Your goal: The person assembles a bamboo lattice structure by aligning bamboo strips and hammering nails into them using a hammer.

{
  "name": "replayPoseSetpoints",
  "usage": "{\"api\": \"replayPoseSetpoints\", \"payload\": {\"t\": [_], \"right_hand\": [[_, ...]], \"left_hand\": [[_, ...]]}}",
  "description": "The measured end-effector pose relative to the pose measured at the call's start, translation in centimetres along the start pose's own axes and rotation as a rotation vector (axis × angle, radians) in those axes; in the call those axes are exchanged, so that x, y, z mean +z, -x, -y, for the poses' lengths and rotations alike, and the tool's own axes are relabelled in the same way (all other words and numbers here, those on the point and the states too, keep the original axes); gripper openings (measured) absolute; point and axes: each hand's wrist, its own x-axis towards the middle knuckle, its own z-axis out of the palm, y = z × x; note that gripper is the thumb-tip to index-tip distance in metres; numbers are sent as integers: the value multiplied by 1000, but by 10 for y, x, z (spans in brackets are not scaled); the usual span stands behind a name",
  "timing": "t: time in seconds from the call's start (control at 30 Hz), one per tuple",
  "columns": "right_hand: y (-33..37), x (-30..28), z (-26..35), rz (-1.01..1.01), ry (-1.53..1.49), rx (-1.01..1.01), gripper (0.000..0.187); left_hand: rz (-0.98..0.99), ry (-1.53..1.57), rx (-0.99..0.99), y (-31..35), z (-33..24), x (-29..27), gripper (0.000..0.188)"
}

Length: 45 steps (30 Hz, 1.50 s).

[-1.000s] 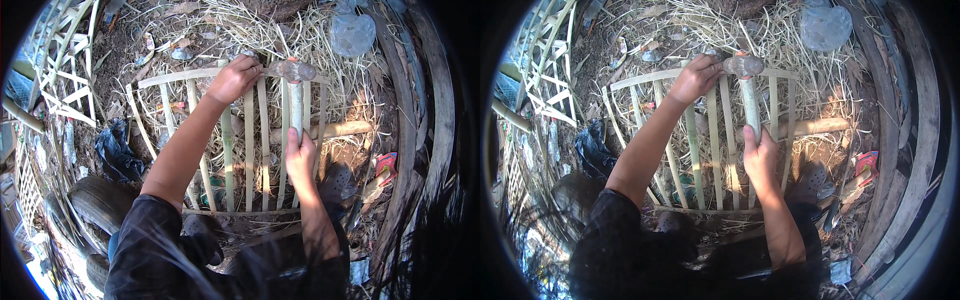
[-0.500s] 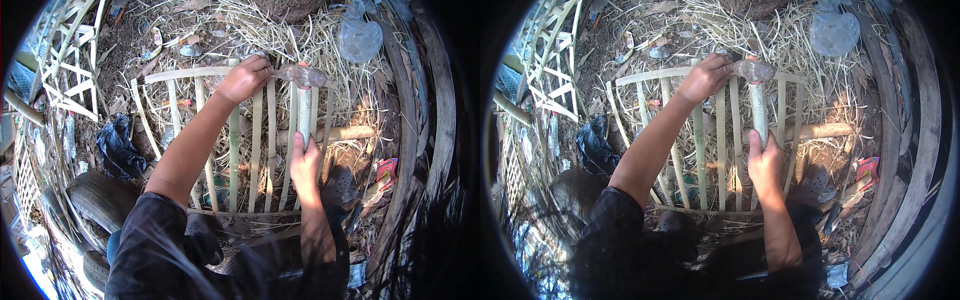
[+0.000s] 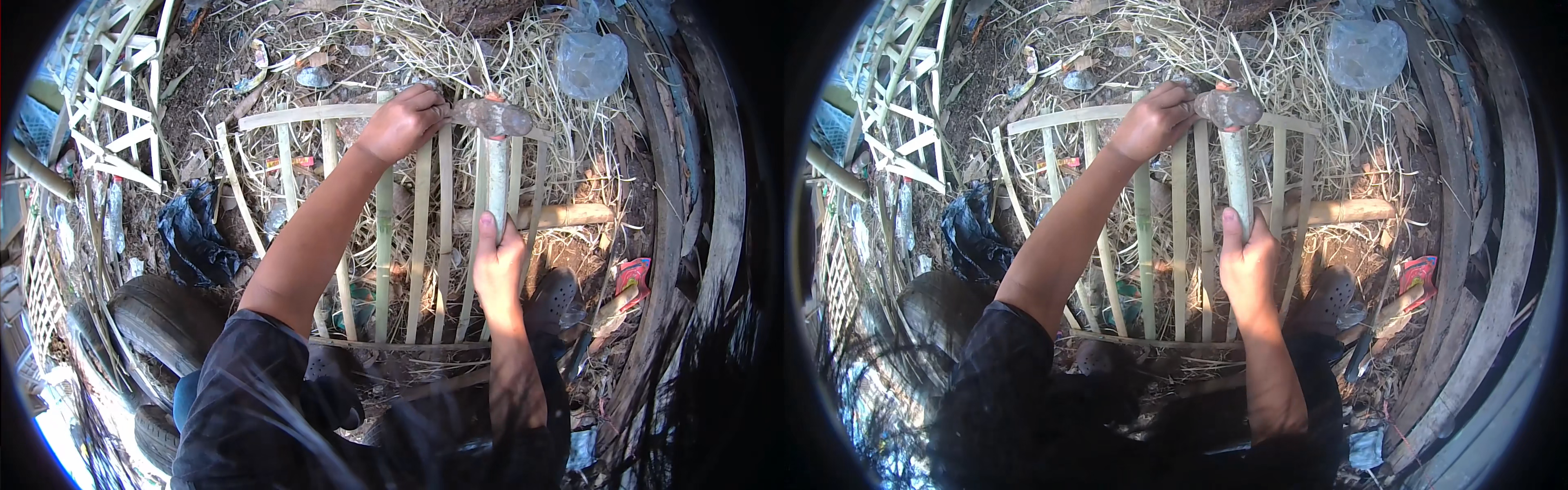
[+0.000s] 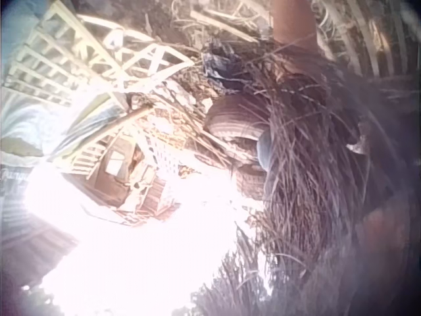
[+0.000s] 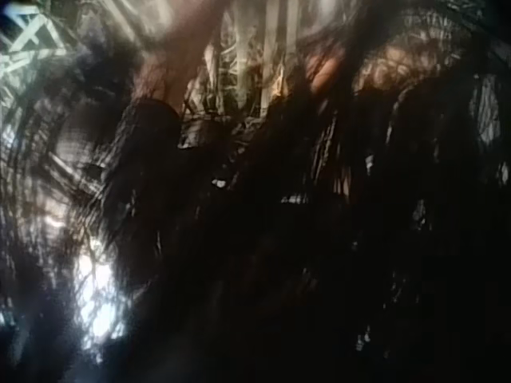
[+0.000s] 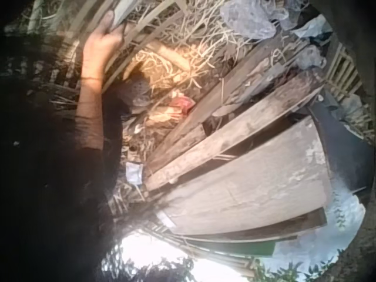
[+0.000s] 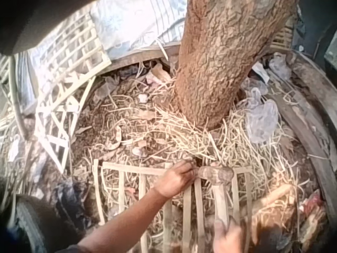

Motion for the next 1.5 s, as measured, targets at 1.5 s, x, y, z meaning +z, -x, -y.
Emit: {"api": "replayPoseSetpoints", "payload": {"t": [1.5], "right_hand": [[-7,-7,18,81,208,203,39]], "left_hand": [[2,-34,-40,-1,-2,-1,13]]}}
